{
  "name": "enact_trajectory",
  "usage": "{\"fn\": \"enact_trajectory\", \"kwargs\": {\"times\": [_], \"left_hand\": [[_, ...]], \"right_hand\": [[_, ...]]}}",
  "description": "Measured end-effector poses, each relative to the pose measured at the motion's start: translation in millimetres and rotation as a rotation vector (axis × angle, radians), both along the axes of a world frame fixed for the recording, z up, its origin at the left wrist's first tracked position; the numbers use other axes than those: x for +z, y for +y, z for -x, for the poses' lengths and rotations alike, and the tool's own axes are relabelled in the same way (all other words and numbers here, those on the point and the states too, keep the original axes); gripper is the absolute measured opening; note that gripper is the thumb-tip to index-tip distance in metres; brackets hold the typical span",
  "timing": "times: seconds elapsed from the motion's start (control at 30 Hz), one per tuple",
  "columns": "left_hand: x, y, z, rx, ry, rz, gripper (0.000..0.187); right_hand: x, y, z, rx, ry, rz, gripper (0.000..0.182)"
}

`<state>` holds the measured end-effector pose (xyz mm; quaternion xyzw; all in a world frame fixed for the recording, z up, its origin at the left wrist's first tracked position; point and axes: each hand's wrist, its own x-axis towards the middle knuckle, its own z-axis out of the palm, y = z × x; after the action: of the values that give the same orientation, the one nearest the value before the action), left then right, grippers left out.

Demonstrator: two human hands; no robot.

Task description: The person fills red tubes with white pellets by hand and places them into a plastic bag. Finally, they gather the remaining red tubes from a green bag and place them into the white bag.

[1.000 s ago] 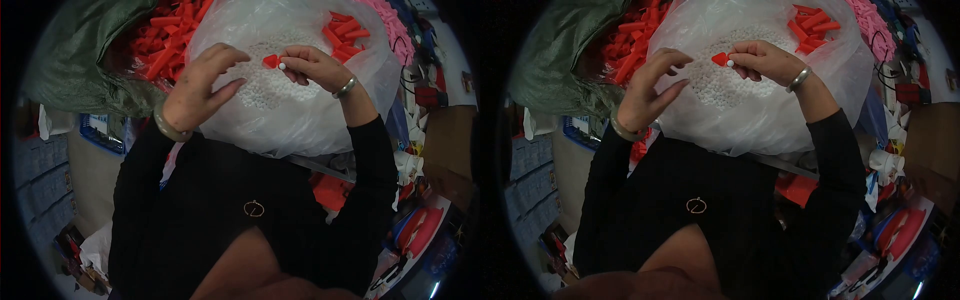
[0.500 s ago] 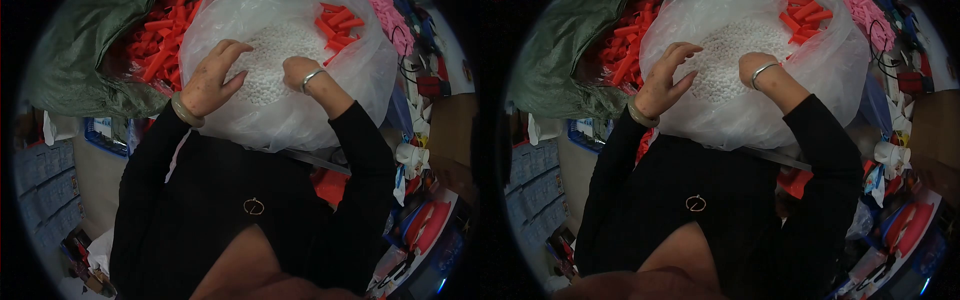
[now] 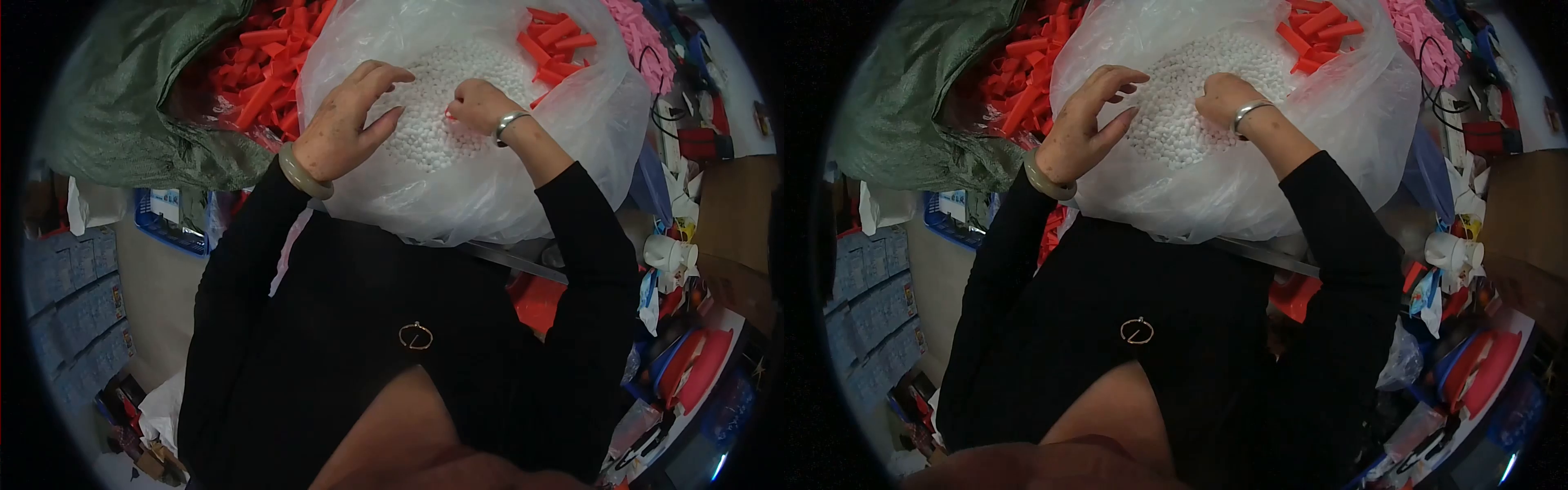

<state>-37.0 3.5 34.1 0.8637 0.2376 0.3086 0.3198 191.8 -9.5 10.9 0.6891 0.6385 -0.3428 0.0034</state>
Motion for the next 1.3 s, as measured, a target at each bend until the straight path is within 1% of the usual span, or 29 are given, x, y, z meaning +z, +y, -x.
{"fn": "enact_trajectory", "kwargs": {"times": [0.03, 0.17, 0.23, 0.27, 0.33, 0.37, 0.43, 0.47, 0.53, 0.57, 0.63, 0.67, 0.73, 0.77, 0.83, 0.87, 0.93, 0.97, 1.0, 1.03, 1.07, 1.1, 1.13, 1.17, 1.2, 1.23, 1.27, 1.3], "left_hand": [[2, -1, 0, 0.003, 0.002, 0.008, 0.035], [0, -2, 2, 0.018, 0.003, 0.034, 0.035], [-5, 2, 5, 0.027, -0.019, 0.051, 0.037], [-5, 3, 7, 0.026, -0.017, 0.050, 0.037], [-5, 5, 10, 0.036, -0.003, 0.194, 0.041], [-5, 5, 11, 0.038, -0.006, 0.193, 0.041], [-5, 6, 10, 0.037, 0.034, 0.195, 0.042], [-5, 6, 8, 0.034, 0.030, 0.196, 0.042], [-6, 4, -2, 0.019, -0.015, 0.059, 0.044], [-6, 3, -7, 0.020, -0.016, 0.058, 0.044], [-9, 0, -18, -0.023, -0.060, -0.070, 0.042], [-14, 0, -22, -0.024, -0.060, -0.072, 0.042], [-20, 0, -31, -0.139, -0.133, 0.067, 0.032], [-21, -2, -31, -0.141, -0.133, 0.064, 0.032], [-12, -11, -31, -0.103, 0.063, 0.324, 0.020], [-14, -15, -32, -0.110, 0.063, 0.321, 0.020], [-23, -24, -38, -0.067, -0.080, 0.369, 0.013], [-26, -26, -40, -0.082, -0.084, 0.369, 0.013], [-28, -27, -40, -0.050, -0.141, 0.427, 0.012], [-29, -28, -40, -0.015, -0.197, 0.486, 0.011], [-29, -28, -41, -0.024, -0.202, 0.487, 0.011], [-29, -30, -40, -0.025, -0.274, 0.483, 0.011], [-29, -30, -40, -0.023, -0.346, 0.479, 0.012], [-30, -28, -39, -0.027, -0.348, 0.480, 0.012], [-31, -26, -38, -0.011, -0.329, 0.394, 0.012], [-31, -24, -36, 0.006, -0.311, 0.308, 0.011], [-29, -25, -35, 0.006, -0.315, 0.308, 0.011], [-24, -27, -32, 0.036, -0.296, 0.249, 0.012]], "right_hand": [[-7, 0, 6, 0.068, -0.138, -0.071, 0.030], [-43, 20, 31, 0.053, -0.083, -0.105, 0.031], [-47, 27, 39, -0.068, 0.249, -0.043, 0.030], [-47, 28, 35, -0.069, 0.252, -0.044, 0.030], [-16, 20, 25, -0.139, 0.523, 0.016, 0.028], [-7, 17, 17, -0.136, 0.520, 0.015, 0.028], [8, 8, 1, -0.067, 0.738, 0.054, 0.026], [18, 2, -3, -0.069, 0.734, 0.054, 0.026], [39, -9, -10, 0.035, 0.857, 0.028, 0.025], [46, -12, -12, 0.036, 0.856, 0.028, 0.025], [59, -18, -15, 0.131, 0.887, 0.025, 0.025], [63, -21, -16, 0.132, 0.886, 0.023, 0.025], [70, -27, -19, 0.125, 0.810, -0.030, 0.023], [71, -31, -18, 0.124, 0.810, -0.033, 0.023], [73, -40, -11, -0.071, 0.625, -0.295, 0.018], [73, -46, -6, -0.077, 0.623, -0.300, 0.018], [72, -58, 12, 0.056, 0.216, -0.824, 0.016], [73, -65, 22, 0.024, 0.217, -0.799, 0.015], [70, -70, 29, 0.015, 0.205, -0.801, 0.015], [63, -74, 37, 0.052, 0.204, -0.893, 0.018], [60, -76, 44, 0.091, 0.206, -0.982, 0.022], [60, -79, 51, 0.087, 0.200, -0.981, 0.022], [61, -82, 57, 0.053, 0.168, -1.016, 0.027], [62, -83, 62, 0.019, 0.138, -1.050, 0.032], [60, -83, 66, 0.017, 0.136, -1.050, 0.032], [56, -84, 70, 0.007, 0.102, -1.130, 0.034], [54, -84, 71, 0.000, 0.068, -1.211, 0.037], [57, -82, 70, 0.005, 0.065, -1.211, 0.037]]}}
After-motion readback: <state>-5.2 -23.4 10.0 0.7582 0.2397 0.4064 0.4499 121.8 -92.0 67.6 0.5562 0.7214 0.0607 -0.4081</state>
